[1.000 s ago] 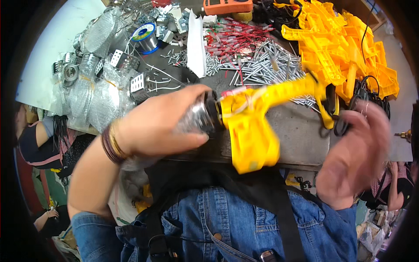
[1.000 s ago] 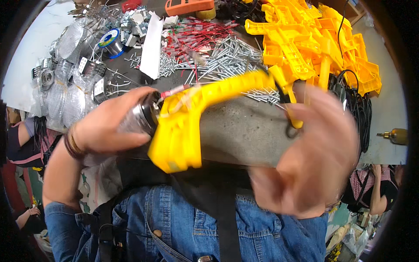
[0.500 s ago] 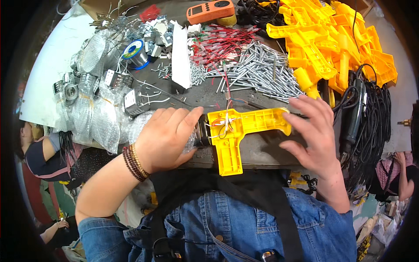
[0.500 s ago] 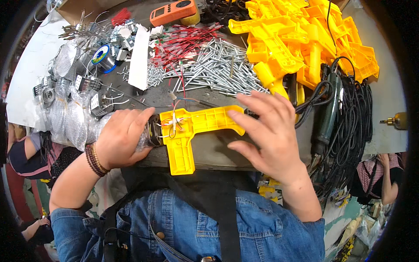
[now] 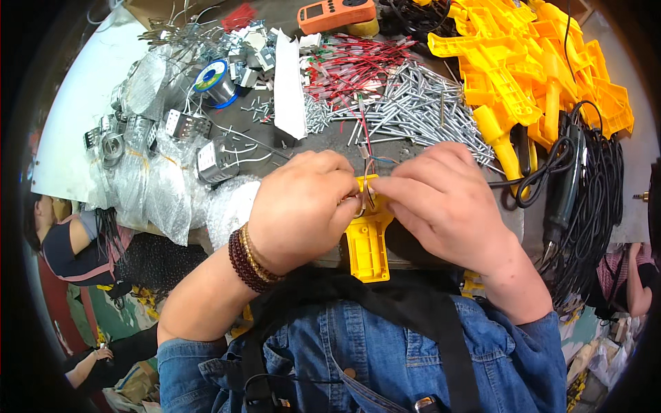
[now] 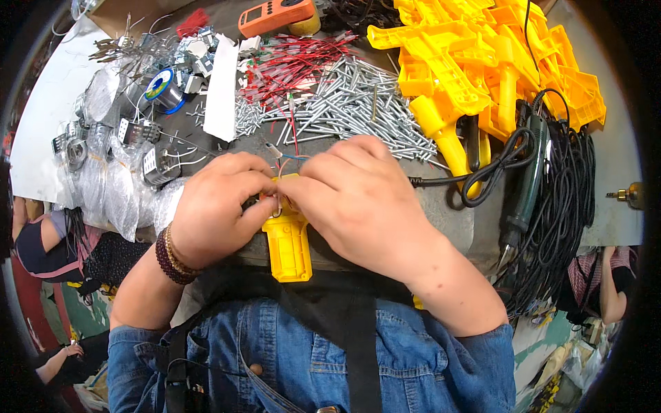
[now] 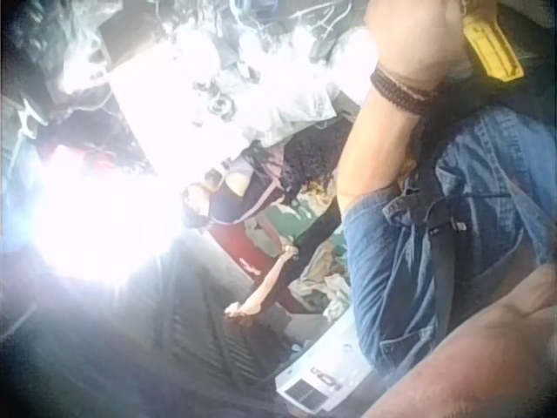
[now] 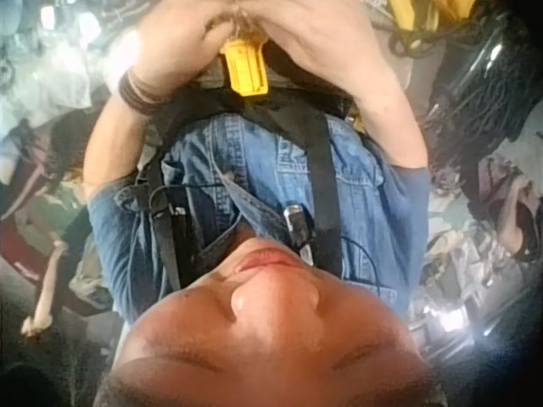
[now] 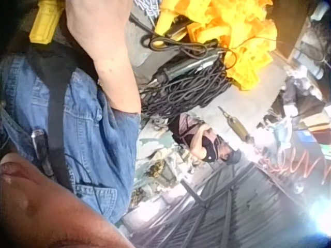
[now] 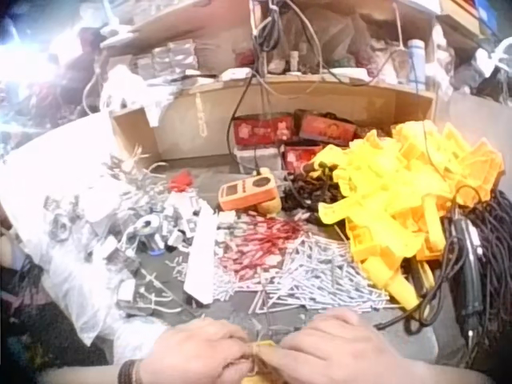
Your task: Assembling and soldering internal components into a yellow handheld tool housing.
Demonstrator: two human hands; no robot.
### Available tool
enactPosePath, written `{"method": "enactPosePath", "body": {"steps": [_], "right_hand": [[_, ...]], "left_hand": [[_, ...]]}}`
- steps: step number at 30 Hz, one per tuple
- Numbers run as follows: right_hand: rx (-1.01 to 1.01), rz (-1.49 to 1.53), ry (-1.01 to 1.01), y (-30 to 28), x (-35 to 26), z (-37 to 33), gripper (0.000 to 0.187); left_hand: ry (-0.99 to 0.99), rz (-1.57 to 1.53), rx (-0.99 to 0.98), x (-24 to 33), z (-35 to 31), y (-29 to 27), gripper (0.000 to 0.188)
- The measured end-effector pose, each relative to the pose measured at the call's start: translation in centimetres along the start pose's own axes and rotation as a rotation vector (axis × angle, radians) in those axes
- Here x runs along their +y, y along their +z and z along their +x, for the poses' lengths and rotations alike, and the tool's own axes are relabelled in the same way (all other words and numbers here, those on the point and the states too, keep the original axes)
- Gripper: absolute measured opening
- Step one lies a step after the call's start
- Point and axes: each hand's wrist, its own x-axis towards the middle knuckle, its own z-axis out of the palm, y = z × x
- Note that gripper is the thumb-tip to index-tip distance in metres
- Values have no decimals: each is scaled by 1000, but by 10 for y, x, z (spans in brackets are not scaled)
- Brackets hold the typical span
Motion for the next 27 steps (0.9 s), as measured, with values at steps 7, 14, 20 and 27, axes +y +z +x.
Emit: {"method": "enactPosePath", "body": {"steps": [7,14,20,27], "right_hand": [[-134,-123,13,10,0,-3,28],[-164,-55,38,-4,-7,0,32],[-222,77,-65,-28,40,63,25],[-357,-451,216,74,110,191,31]], "left_hand": [[-138,-33,234,1,-7,15,6],[-95,-145,427,-9,-16,26,12],[-186,-265,369,-7,-23,22,7],[-183,-264,425,-5,-21,24,8]]}}
